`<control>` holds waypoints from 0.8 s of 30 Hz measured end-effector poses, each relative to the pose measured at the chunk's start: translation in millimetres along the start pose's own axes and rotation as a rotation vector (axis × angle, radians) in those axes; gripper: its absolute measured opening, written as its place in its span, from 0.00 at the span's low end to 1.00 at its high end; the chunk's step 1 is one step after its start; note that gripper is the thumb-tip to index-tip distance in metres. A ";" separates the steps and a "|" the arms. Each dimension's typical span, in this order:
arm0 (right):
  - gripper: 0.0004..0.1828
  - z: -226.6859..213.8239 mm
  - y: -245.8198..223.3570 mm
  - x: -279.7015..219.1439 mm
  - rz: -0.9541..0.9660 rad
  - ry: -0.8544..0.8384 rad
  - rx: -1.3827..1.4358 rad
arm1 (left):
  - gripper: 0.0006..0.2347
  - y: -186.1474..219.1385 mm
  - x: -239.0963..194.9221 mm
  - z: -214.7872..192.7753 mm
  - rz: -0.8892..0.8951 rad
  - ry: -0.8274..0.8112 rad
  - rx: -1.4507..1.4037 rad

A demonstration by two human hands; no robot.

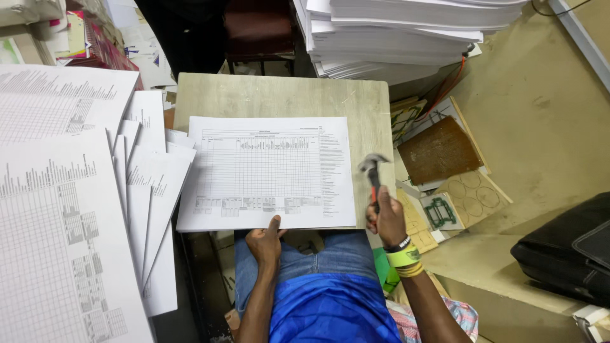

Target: The person sits on the floor and repeatedly places a sheet of paper on a small wooden board, then taps it with a hammer. The person picks up a new sheet from a stack, places it on the board, and continues hammering it.

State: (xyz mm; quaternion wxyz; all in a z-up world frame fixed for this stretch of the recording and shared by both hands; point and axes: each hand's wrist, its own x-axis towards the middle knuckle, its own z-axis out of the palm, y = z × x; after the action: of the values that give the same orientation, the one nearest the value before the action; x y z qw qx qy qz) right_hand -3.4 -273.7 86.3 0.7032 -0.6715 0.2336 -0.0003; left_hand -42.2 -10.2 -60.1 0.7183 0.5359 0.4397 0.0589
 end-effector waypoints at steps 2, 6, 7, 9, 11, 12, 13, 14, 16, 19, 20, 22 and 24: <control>0.34 -6.0 -15.9 -15.0 -0.248 0.018 0.038 | 0.11 -1.7 -5.0 -13.4 -0.007 0.011 0.026; 0.40 -2.1 -1.6 15.5 -0.977 0.180 0.200 | 0.10 -4.1 3.8 -1.3 0.012 0.001 -0.023; 0.40 -8.6 36.6 20.4 -0.969 0.186 0.192 | 0.10 -0.5 -1.3 -3.2 0.001 -0.001 -0.015; 0.34 -15.9 106.3 43.2 0.042 -0.104 -0.221 | 0.12 13.7 -1.6 3.7 0.017 -0.016 0.032; 0.36 -14.4 43.5 29.9 0.066 -0.012 -0.151 | 0.13 13.7 -5.6 1.1 0.014 -0.021 0.019; 0.40 -13.9 13.2 23.2 0.106 0.082 -0.079 | 0.13 13.0 -7.5 -0.2 0.002 -0.023 0.019; 0.40 -9.9 -13.4 16.0 0.119 0.088 -0.079 | 0.13 12.7 -9.4 -7.0 -0.006 -0.022 0.031; 0.39 -6.5 -39.9 10.6 -0.103 0.039 -0.005 | 0.13 11.9 -11.3 -12.7 -0.006 -0.019 0.000; 0.38 -4.3 -91.4 17.9 -0.356 0.005 0.071 | 0.13 11.3 -3.7 -0.6 0.006 -0.046 -0.041; 0.37 4.5 -103.4 47.2 -0.763 -0.021 0.140 | 0.10 3.0 -1.6 -2.4 -0.019 -0.039 -0.060; 0.37 7.3 -83.8 69.7 -0.939 -0.025 0.185 | 0.11 4.9 -2.9 -0.4 -0.027 -0.042 -0.045; 0.36 18.5 -23.8 104.6 -1.110 -0.049 0.238 | 0.12 10.3 -4.5 -2.5 -0.034 -0.026 -0.037; 0.44 17.7 56.2 121.8 -0.265 -0.168 -0.460 | 0.13 14.2 -9.2 -2.8 -0.031 -0.035 -0.028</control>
State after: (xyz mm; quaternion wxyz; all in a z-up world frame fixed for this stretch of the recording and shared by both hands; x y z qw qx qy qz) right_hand 93.3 -289.8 -7.0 0.5431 -0.8358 0.0788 0.0165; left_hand -44.3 -7.3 -43.3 0.7344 0.5198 0.4343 0.0446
